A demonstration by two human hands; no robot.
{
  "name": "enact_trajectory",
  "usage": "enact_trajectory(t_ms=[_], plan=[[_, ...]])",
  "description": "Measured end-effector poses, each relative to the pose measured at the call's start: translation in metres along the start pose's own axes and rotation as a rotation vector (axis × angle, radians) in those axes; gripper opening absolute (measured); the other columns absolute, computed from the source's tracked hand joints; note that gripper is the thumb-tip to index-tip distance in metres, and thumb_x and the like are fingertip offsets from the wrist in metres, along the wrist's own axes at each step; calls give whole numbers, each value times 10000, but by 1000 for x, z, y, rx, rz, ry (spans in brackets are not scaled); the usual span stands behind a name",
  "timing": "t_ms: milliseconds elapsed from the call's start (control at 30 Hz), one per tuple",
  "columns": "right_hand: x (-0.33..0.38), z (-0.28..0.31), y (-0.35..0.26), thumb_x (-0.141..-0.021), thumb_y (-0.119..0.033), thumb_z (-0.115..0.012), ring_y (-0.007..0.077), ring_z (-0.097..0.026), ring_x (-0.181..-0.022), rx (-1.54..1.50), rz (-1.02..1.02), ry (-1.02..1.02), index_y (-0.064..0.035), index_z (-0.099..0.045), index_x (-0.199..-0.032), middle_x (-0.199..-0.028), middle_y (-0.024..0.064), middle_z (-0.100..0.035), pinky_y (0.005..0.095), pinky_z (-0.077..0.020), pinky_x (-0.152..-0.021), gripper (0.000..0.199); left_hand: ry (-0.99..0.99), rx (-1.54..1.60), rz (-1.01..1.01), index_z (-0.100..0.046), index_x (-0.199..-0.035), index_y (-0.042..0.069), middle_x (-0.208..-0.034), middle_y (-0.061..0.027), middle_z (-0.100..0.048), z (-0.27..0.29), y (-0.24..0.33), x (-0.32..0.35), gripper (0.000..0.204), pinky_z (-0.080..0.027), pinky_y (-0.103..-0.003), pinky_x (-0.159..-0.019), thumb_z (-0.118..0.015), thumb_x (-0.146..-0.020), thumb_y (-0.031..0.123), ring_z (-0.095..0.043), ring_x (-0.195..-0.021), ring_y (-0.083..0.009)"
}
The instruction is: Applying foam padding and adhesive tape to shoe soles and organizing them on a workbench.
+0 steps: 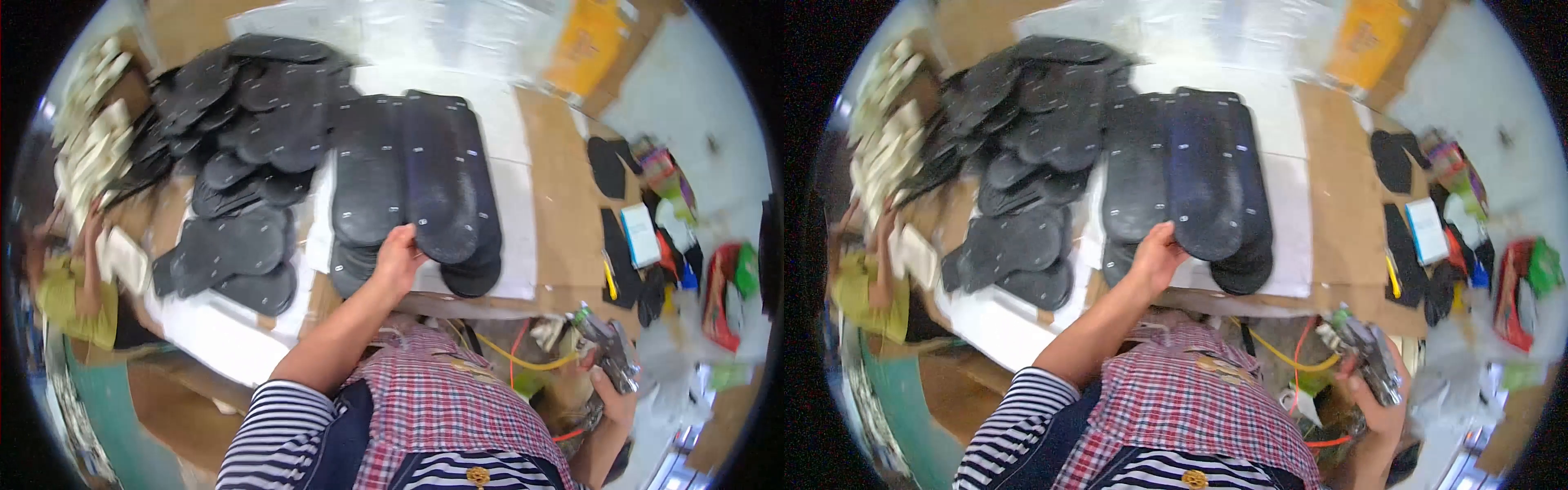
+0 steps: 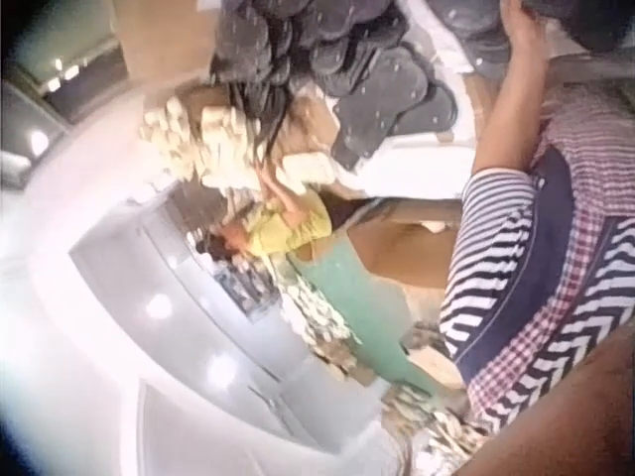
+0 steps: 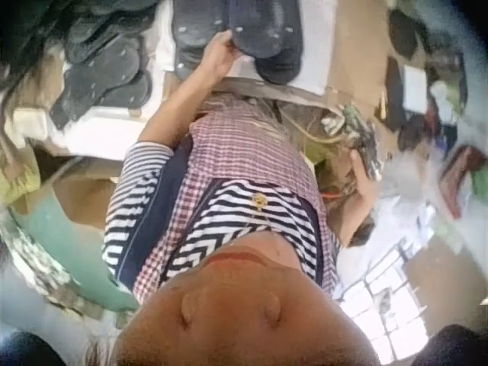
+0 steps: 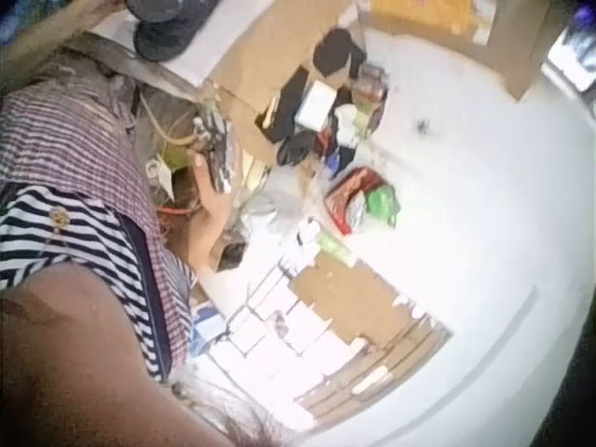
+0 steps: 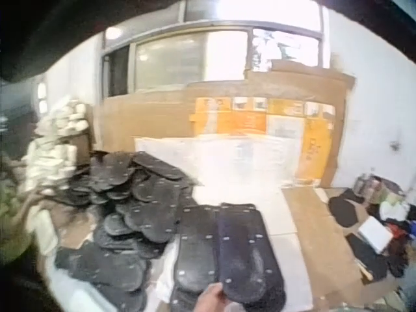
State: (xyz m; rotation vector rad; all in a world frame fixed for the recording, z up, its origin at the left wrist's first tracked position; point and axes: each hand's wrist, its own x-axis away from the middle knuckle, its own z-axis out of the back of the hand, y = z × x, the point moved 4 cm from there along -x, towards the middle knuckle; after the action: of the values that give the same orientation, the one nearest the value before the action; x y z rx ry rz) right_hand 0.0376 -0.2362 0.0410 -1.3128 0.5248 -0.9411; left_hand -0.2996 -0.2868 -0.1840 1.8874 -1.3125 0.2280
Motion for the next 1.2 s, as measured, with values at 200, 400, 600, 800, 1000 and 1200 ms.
enact_trajectory(t_ms=[200, 400, 600, 800, 1000, 1200], plan=[[-36, -42, -7, -743, -166, -707, 191, -583, -802, -21, -18, -9, 42, -481, -1182, -896, 100, -586, 324, -486, -747, 536, -116, 66, -377, -530, -879, 135, -879, 16, -590, 34, 84, 21, 116, -446, -316, -802, -548, -911, 245, -556, -861, -124], [-71, -85, -5, -772, -123, -687, 166, -582, -815, -31, 43, -214, 30, -389, -1322, -909, 93, -589, 309, -493, -759, 643, 86, 79, -652, -568, -863, 101, -825, 20, -595, 134, 150, 74, 96, -461, -267, -707, -595, -881, 191, -559, -779, -102], [-87, -112, -20, -777, -62, -667, 138, -568, -857, -11, 111, -328, 30, -396, -1315, -914, 63, -581, 298, -493, -787, 610, 273, 358, -858, -557, -1121, 5, -1163, -113, -589, 263, 182, 99, 293, -414, -395, -963, -513, -889, 179, -546, -1077, -231], [-92, -141, -41, -793, -60, -659, 115, -562, -813, -38, 191, -311, 35, -407, -1302, -902, 49, -575, 262, -489, -722, 576, 545, 423, -544, -461, -1232, 13, -1232, -151, -516, 367, 162, 38, 336, -450, -460, -912, -408, -950, 188, -552, -1052, -313], [-99, -131, -47, -804, -85, -657, 138, -592, -784, -69, 217, -66, 44, -430, -1267, -902, 65, -588, 273, -517, -712, 532, 805, 350, -376, -341, -1312, 23, -1313, -179, -421, 334, 149, 22, 416, -510, -472, -798, -398, -954, 226, -570, -957, -402], [-81, -145, -54, -798, -76, -654, 160, -598, -769, -78, 224, -141, 48, -484, -1181, -872, 83, -597, 287, -511, -712, 437, 697, 171, -370, -314, -1334, 34, -1341, -113, -407, 326, 150, 32, 481, -511, -406, -760, -470, -924, 232, -584, -949, -348]])
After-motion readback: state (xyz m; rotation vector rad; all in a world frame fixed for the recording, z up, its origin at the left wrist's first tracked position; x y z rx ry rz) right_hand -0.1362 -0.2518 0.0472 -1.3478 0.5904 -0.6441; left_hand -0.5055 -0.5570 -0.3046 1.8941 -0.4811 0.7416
